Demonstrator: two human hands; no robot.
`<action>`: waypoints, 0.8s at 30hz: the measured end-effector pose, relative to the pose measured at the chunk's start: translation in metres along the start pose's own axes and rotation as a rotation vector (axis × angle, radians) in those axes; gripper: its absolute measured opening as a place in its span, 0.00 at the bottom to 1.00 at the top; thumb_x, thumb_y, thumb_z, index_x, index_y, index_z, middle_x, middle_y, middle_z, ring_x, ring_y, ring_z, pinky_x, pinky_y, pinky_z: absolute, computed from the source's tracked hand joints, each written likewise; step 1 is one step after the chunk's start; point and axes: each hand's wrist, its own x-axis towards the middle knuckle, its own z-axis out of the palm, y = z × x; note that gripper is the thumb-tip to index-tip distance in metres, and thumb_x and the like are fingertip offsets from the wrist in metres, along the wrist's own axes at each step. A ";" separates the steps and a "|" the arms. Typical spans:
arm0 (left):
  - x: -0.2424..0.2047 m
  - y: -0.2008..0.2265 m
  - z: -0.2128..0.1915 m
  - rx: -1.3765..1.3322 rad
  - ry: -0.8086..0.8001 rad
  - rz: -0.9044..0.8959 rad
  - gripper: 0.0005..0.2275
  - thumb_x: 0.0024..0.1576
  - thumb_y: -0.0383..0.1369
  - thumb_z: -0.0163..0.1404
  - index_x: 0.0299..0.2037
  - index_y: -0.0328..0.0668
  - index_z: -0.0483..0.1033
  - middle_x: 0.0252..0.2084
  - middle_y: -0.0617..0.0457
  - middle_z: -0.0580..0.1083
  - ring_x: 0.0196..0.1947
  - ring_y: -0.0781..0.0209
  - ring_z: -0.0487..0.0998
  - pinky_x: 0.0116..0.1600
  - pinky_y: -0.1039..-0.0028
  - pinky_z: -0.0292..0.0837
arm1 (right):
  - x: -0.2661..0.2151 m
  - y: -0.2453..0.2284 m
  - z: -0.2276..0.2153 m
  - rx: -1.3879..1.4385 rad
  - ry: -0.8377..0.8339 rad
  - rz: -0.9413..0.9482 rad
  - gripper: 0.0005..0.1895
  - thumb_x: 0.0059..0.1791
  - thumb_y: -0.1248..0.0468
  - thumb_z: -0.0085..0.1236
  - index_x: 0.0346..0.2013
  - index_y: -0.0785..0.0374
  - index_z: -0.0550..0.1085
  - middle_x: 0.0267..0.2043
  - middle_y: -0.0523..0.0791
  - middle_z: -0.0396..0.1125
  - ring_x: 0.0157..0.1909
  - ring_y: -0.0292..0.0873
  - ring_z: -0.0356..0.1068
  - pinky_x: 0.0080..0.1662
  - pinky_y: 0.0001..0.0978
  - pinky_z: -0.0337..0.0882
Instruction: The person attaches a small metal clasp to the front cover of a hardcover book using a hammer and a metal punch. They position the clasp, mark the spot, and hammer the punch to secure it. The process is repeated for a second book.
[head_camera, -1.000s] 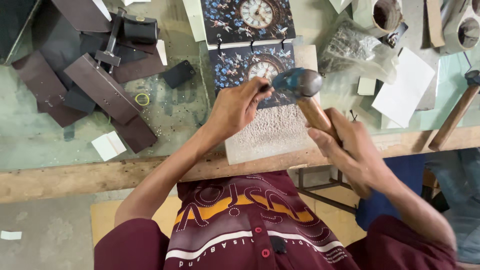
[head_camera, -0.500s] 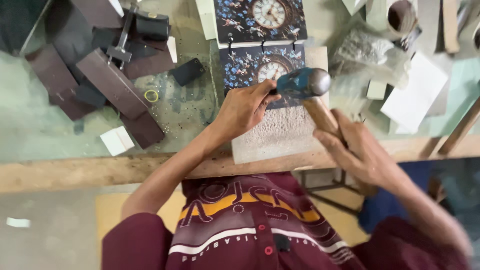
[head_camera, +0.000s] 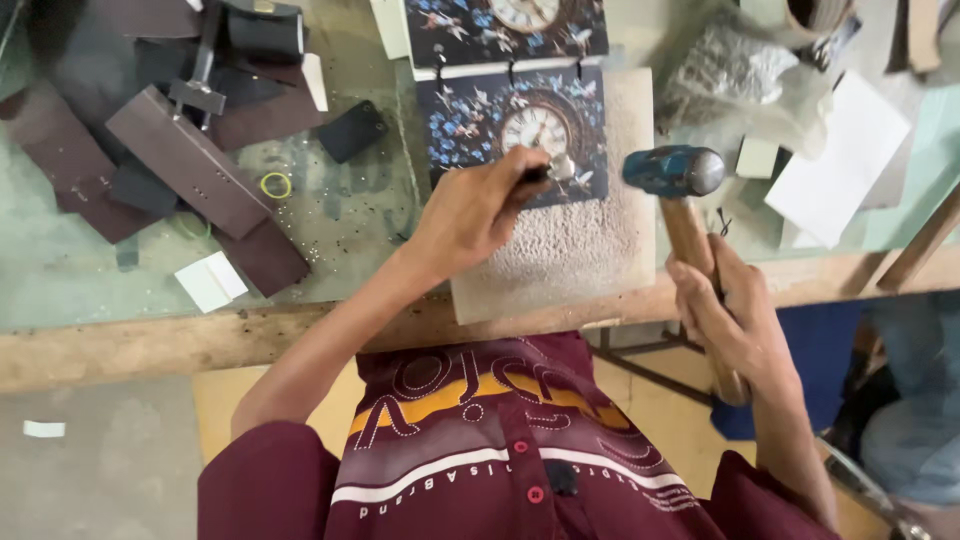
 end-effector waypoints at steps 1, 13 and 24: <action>0.003 -0.002 -0.002 -0.086 -0.037 -0.004 0.15 0.62 0.20 0.49 0.58 0.38 0.66 0.41 0.45 0.79 0.37 0.49 0.83 0.34 0.64 0.74 | 0.000 0.010 0.003 -0.228 0.101 -0.014 0.19 0.56 0.50 0.52 0.41 0.65 0.69 0.20 0.45 0.64 0.20 0.46 0.64 0.25 0.37 0.62; -0.017 -0.023 0.025 0.431 0.029 0.285 0.11 0.69 0.20 0.44 0.60 0.39 0.65 0.52 0.44 0.78 0.46 0.50 0.83 0.51 0.66 0.83 | 0.042 0.117 0.009 -0.822 0.630 -0.168 0.19 0.59 0.58 0.63 0.59 0.64 0.70 0.44 0.52 0.71 0.43 0.55 0.71 0.44 0.47 0.69; -0.003 -0.019 0.027 0.374 -0.054 0.125 0.05 0.71 0.30 0.50 0.52 0.37 0.73 0.41 0.45 0.80 0.31 0.61 0.81 0.34 0.76 0.78 | 0.083 0.040 0.041 -0.555 0.340 -0.791 0.40 0.53 0.48 0.66 0.73 0.57 0.59 0.78 0.55 0.46 0.78 0.60 0.50 0.75 0.58 0.54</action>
